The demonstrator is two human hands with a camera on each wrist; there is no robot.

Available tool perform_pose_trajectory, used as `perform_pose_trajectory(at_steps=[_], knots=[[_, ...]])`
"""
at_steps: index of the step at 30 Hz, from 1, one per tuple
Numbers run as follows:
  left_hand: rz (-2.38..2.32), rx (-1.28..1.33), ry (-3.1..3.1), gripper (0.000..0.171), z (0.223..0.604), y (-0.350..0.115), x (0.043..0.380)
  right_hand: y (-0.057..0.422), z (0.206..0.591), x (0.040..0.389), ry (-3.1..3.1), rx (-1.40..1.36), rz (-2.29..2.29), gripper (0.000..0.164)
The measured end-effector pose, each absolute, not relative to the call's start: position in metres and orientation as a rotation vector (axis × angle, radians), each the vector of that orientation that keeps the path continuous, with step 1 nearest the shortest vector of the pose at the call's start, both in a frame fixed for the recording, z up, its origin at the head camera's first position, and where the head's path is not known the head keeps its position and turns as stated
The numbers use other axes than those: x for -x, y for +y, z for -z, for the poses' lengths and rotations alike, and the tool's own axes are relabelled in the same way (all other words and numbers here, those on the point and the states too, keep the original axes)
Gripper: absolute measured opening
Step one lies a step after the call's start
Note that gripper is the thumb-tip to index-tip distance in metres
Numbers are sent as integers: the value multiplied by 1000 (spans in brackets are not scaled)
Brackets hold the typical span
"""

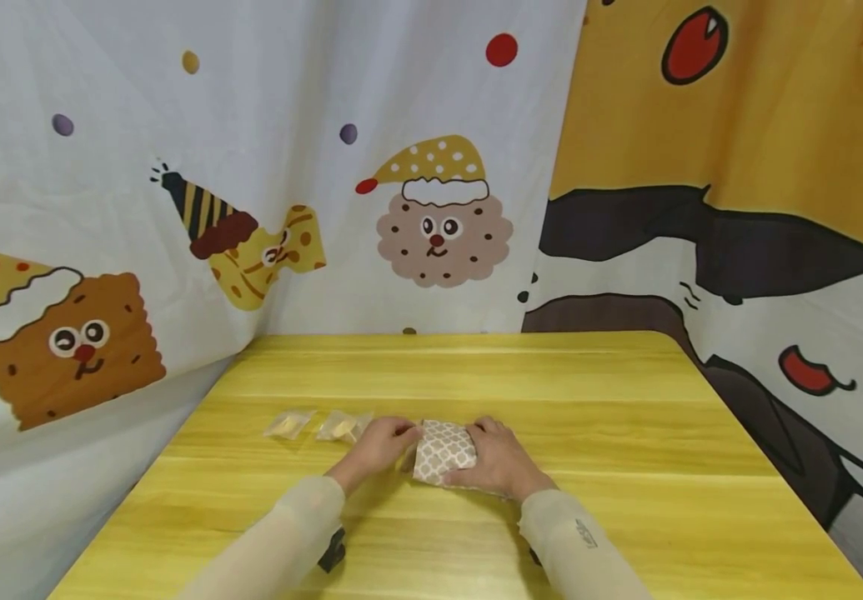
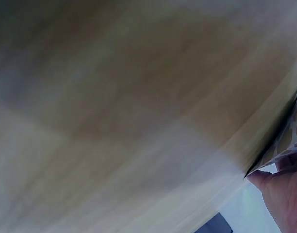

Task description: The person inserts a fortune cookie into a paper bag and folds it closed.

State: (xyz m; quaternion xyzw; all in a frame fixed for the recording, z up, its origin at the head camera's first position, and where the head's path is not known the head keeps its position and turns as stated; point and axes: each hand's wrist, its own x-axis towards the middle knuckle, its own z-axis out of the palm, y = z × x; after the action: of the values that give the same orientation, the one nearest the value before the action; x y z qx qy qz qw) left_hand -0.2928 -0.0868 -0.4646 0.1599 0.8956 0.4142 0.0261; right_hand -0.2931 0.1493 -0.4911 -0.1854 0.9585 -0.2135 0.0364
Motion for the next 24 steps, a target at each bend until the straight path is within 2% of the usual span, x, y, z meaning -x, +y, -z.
perform_pose_trajectory(at_steps=[4,14,24], knots=[[-1341,-399,2723,37,465,-83,295,149,493,291,2948,582,671,108],[-1597,-269,2564,30,471,-78,298,151,488,287,2902,631,555,129],[-1982,-105,2264,22,470,-77,298,156,486,293,2899,591,702,101]])
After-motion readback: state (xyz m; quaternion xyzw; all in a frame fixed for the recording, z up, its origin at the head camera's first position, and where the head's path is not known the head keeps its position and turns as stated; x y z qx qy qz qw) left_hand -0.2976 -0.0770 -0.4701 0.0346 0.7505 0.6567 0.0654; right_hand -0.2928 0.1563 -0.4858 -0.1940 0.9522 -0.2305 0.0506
